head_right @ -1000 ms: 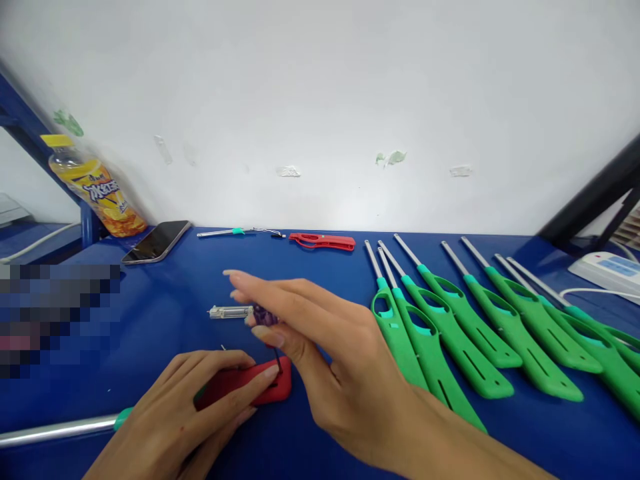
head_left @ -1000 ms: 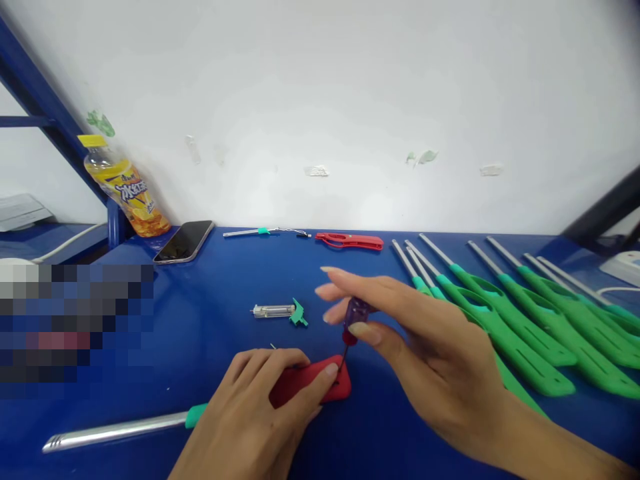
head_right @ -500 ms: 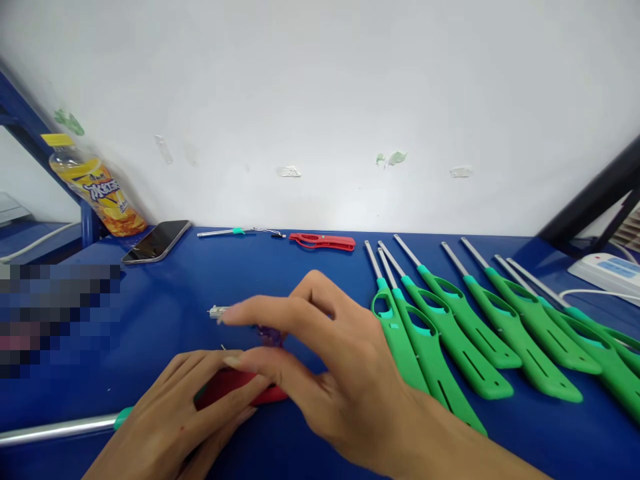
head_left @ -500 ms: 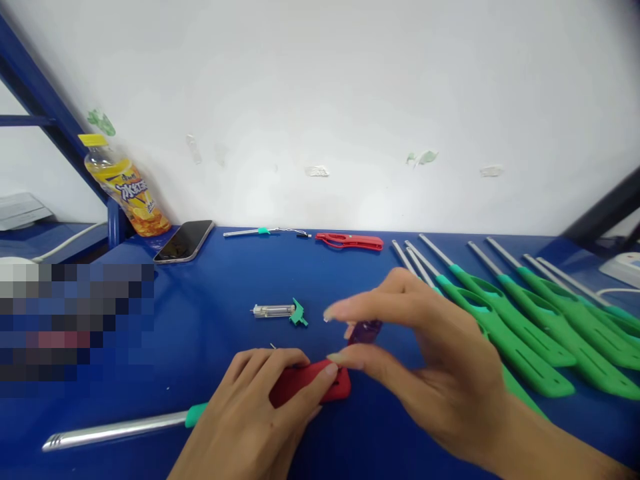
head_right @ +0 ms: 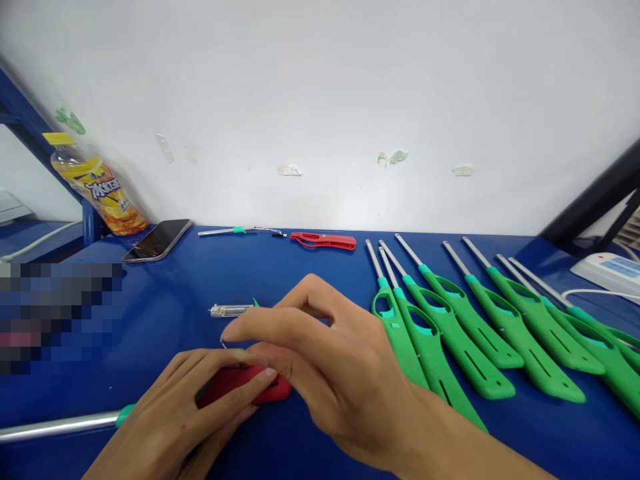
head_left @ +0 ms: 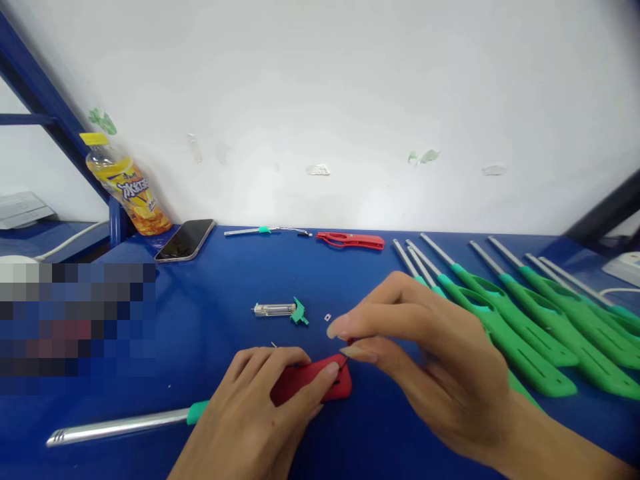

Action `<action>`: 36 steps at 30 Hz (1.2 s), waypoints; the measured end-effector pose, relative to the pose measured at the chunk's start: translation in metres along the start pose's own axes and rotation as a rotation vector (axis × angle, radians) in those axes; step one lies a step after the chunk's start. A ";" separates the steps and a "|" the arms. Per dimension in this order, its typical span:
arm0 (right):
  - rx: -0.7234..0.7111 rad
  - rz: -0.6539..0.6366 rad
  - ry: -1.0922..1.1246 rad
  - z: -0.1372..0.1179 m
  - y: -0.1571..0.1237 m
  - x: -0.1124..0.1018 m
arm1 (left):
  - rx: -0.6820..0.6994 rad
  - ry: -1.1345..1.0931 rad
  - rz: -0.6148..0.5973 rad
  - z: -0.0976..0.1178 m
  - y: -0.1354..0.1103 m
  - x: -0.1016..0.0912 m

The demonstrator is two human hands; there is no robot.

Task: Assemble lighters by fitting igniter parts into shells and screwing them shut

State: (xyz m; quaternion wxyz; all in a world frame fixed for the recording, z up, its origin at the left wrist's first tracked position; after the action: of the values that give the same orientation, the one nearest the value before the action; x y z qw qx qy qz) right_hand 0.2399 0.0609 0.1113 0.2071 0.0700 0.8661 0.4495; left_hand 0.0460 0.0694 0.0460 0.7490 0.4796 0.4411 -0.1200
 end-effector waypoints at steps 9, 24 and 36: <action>0.066 0.001 0.107 -0.001 0.003 0.000 | 0.006 -0.004 -0.023 0.000 -0.004 0.002; 0.135 0.015 0.143 0.001 0.004 -0.002 | 0.029 0.005 -0.010 0.000 -0.002 0.003; 0.060 -0.033 0.104 -0.002 0.005 -0.004 | 0.029 -0.013 -0.017 -0.001 -0.002 0.002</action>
State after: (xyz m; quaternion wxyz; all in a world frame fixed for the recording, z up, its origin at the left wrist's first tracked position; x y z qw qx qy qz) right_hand 0.2425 0.0612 0.1179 0.1668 0.0386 0.8898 0.4230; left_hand 0.0456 0.0696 0.0427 0.7438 0.4857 0.4386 -0.1359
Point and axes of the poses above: each hand's wrist, its own y-axis towards the middle knuckle, its own x-axis out of the palm, z = x × y, the point moved 5 cm from there along y, towards the middle knuckle, and after that the axes turned 11 degrees about z, right-handed, at the moved point
